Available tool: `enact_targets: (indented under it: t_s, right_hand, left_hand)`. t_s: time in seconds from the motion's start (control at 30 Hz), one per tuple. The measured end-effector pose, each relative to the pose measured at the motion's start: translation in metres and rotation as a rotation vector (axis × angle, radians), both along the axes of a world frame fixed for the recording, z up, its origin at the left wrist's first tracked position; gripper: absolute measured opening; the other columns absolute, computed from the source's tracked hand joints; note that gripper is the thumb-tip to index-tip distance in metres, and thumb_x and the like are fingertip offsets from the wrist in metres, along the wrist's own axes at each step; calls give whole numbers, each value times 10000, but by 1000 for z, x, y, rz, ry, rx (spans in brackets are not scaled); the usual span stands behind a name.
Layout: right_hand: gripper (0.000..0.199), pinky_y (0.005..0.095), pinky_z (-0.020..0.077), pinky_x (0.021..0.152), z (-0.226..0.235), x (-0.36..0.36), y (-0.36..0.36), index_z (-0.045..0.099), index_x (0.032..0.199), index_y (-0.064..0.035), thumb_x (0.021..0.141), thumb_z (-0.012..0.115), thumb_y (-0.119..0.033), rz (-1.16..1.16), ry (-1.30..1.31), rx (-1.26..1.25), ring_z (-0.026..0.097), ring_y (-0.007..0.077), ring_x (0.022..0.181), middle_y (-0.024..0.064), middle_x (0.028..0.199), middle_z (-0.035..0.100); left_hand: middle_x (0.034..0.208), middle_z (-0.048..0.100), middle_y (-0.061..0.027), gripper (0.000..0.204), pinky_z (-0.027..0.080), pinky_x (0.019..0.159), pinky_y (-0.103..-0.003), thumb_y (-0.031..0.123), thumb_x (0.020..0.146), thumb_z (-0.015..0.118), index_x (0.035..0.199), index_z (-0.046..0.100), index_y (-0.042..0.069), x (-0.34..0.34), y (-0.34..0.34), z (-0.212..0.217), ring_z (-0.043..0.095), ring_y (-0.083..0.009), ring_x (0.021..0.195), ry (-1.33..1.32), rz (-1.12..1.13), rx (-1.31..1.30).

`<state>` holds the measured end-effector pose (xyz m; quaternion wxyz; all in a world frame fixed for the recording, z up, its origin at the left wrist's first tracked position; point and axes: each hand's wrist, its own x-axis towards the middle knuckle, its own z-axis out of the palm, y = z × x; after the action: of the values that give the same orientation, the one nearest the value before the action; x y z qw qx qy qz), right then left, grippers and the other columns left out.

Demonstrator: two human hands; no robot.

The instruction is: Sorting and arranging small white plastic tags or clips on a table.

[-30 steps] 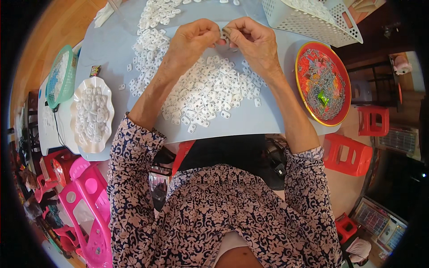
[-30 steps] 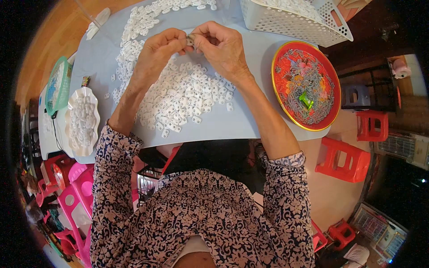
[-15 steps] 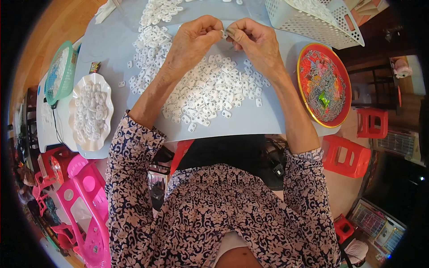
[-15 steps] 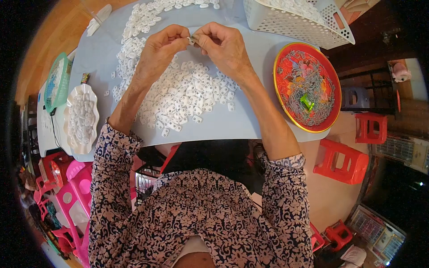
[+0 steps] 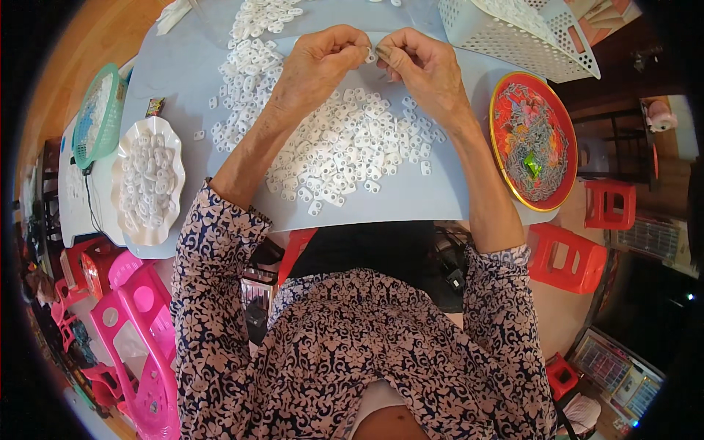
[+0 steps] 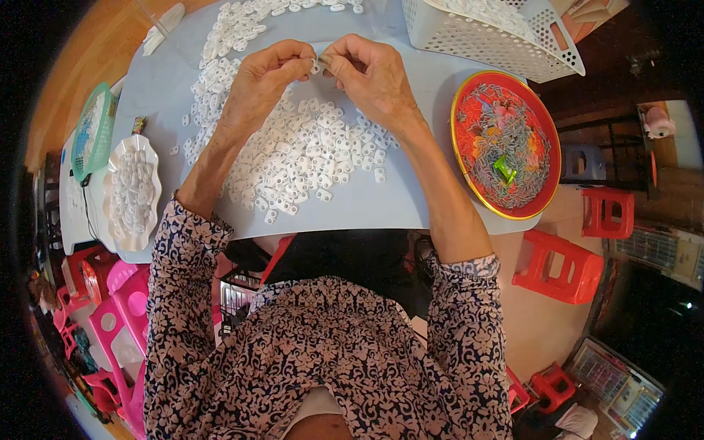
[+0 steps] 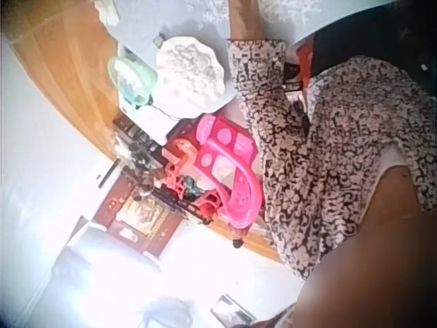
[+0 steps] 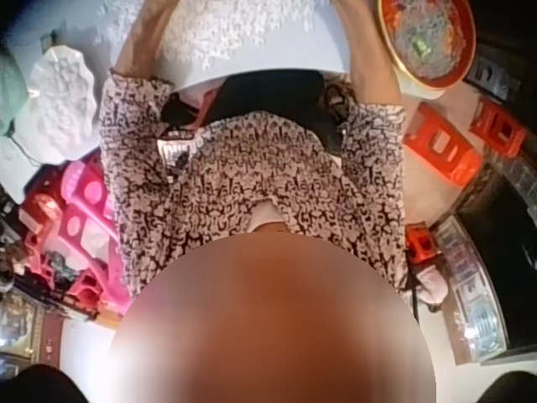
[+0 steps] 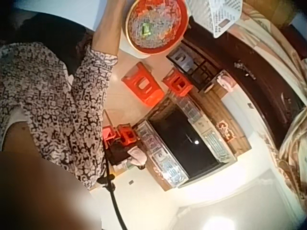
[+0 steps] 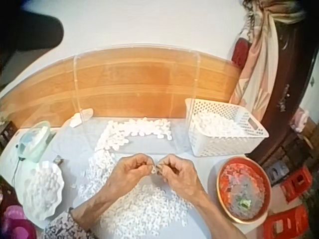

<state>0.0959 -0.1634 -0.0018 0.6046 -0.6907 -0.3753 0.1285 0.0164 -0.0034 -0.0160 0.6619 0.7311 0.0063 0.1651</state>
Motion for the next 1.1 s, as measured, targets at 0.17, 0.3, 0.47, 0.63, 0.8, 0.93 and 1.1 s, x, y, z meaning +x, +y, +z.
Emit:
enact_targets:
  t_s: [0.17,0.3,0.47,0.63,0.8,0.93,1.1]
  right_hand:
    - [119,215,423,543,2,0,0,622,848,9,871,590,-103,-27,-22,-13,498,60,591,16,690,606]
    - [122,218,423,537,0,1,0,621,846,12,870,590,-104,-27,-32,-13,497,60,582,16,681,606]
    - [119,220,407,520,-1,1,0,623,847,9,863,594,-105,-41,-101,-59,487,55,568,4,664,595]
    - [116,224,401,517,-1,2,0,624,845,7,861,592,-103,-59,-109,-50,476,54,562,0,649,589]
    - [113,239,407,520,-3,2,0,622,847,12,856,589,-96,-59,-171,-85,480,61,563,10,644,594]
    - [113,250,411,522,-6,3,0,615,838,12,850,590,-97,-55,-170,-86,481,73,556,27,636,595]
    - [131,253,394,508,-6,1,1,600,810,13,847,600,-112,-80,-213,-91,454,77,536,28,607,566]
  left_hand:
    - [704,541,67,102,341,528,-178,98,864,578,880,634,15,0,-1,1,429,-9,616,-23,-4,0]
    - [706,542,63,106,341,523,-181,104,868,573,875,628,14,0,1,-1,429,-11,618,-24,-16,23]
    - [705,535,63,119,343,524,-186,119,875,564,867,621,15,-1,-2,0,424,-12,616,-17,1,80]
    - [695,530,61,125,346,520,-188,125,879,560,865,619,16,0,0,-1,423,-13,611,-18,-13,65]
    - [680,521,61,127,344,512,-194,123,879,556,861,616,13,0,1,-2,413,-15,597,-25,-23,89]
    - [671,511,63,123,335,504,-192,119,874,560,864,611,8,-1,-1,-2,404,-16,587,-4,-17,100]
    - [667,504,62,129,322,495,-190,117,868,563,884,618,2,-4,-9,0,397,-16,578,29,5,61]
